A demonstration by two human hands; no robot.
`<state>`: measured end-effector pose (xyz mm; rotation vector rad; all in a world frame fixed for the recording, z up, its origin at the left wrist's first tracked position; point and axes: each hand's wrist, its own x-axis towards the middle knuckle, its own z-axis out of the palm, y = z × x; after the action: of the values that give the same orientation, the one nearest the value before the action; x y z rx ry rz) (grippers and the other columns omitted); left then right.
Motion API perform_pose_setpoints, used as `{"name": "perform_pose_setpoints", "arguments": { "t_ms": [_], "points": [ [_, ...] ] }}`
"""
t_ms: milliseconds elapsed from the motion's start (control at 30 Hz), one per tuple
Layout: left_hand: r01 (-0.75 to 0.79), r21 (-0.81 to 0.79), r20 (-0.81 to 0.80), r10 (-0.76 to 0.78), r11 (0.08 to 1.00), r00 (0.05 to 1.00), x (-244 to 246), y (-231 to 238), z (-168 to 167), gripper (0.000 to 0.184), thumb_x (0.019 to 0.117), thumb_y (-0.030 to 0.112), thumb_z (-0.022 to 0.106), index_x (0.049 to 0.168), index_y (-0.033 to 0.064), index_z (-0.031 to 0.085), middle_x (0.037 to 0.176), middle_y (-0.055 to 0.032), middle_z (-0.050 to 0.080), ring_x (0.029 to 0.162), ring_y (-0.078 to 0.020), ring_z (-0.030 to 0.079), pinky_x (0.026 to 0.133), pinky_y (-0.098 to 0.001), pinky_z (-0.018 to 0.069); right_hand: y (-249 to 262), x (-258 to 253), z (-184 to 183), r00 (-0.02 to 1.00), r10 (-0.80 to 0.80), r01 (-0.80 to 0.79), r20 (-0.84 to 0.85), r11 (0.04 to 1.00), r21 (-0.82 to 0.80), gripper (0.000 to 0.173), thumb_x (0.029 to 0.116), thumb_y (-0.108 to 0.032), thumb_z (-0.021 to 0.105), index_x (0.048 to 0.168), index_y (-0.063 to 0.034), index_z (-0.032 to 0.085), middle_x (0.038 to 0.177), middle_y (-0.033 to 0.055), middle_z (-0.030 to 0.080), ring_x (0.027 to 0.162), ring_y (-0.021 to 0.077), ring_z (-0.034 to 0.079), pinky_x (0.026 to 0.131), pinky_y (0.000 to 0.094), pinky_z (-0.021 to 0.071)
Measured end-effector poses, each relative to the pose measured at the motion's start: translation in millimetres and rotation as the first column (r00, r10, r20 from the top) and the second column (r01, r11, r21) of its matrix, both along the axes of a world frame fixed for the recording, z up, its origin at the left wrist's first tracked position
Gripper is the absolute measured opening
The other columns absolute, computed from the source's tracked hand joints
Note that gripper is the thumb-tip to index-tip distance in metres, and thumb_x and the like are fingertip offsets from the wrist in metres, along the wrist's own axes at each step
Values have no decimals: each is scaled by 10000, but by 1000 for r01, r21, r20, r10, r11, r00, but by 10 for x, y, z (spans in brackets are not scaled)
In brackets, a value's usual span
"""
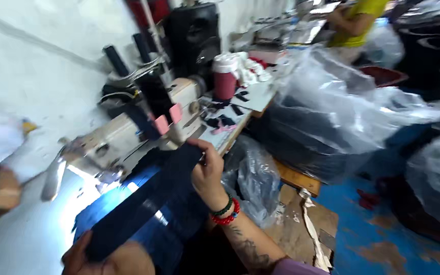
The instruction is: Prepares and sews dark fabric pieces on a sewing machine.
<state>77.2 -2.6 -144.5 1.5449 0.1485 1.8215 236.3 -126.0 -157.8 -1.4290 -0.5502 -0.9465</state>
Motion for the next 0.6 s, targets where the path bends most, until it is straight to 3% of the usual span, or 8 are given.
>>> {"name": "perform_pose_setpoints", "arguments": {
  "t_ms": [100, 167, 267, 367, 433, 467, 533, 600],
  "points": [
    [-137, 22, -21, 137, 990, 990, -5, 102, -104, 203, 1000, -42, 473, 1120, 49, 610, 1112, 100, 649, 1129, 4, 597, 1016, -230, 485, 127, 103, -160, 999, 48, -47, -2, 994, 101, 245, 874, -24, 638, 1110, 8, 694, 945, 78, 711, 749, 59, 641, 660, 209, 543],
    [-179, 52, -24, 180, 982, 983, -46, 120, -189, 209, 1004, -35, 465, 1112, 76, 607, 1097, 111, 642, 1126, 2, 592, 1010, -230, 482, 188, 181, -250, 998, 48, -56, 50, 985, 161, 212, 908, -110, 713, 1093, -38, 639, 947, 25, 692, 787, 24, 642, 696, 188, 550],
    [-193, 93, -85, 201, 977, 976, -44, 111, -272, 218, 1012, -17, 440, 1090, 69, 625, 1075, 85, 626, 1128, -10, 568, 1022, -226, 454, 261, 235, -313, 999, 17, -21, 37, 993, 112, 263, 954, -205, 694, 1151, -63, 591, 918, 8, 682, 800, 32, 663, 735, 226, 578],
    [-33, -18, -279, 27, 999, 960, -164, 320, -328, 246, 983, -49, 438, 1135, -35, 632, 1126, 10, 662, 1110, -34, 610, 971, -238, 518, 204, 122, -238, 960, 238, -251, -145, 965, -77, 281, 928, 18, 576, 1191, -18, 669, 1072, 88, 720, 958, 128, 697, 840, 321, 589],
    [127, -216, -356, -200, 968, 913, -337, 520, -368, 300, 942, -60, 467, 1211, -73, 599, 1187, -31, 675, 1076, -67, 654, 917, -271, 569, 114, 51, -194, 800, 469, -539, -373, 835, -106, 389, 899, 62, 504, 1236, -46, 666, 1208, 54, 714, 1036, 80, 682, 876, 282, 578],
    [219, -308, -344, -323, 926, 882, -431, 614, -386, 344, 923, -48, 483, 1251, -62, 587, 1228, -44, 673, 1096, -103, 661, 933, -309, 575, 69, 55, -181, 683, 556, -660, -474, 748, -72, 403, 904, 38, 506, 1254, -70, 675, 1228, 26, 711, 1003, 46, 669, 846, 250, 564],
    [351, -442, -251, -489, 826, 835, -602, 758, -415, 343, 950, 73, 523, 1269, 3, 628, 1278, -36, 676, 1132, -150, 661, 970, -363, 563, 6, 116, -196, 422, 674, -812, -606, 579, 78, 392, 933, -51, 543, 1292, -120, 686, 1143, -19, 704, 685, -17, 541, 586, 168, 452],
    [339, -502, -209, -492, 796, 845, -706, 824, -401, 278, 1024, 188, 531, 1206, 53, 694, 1229, -16, 714, 1116, -147, 681, 965, -365, 569, -21, 162, -219, 222, 739, -839, -636, 477, 262, 367, 982, -125, 495, 1291, -132, 692, 1104, -27, 708, 526, -32, 428, 452, 137, 347]
  ]
}}
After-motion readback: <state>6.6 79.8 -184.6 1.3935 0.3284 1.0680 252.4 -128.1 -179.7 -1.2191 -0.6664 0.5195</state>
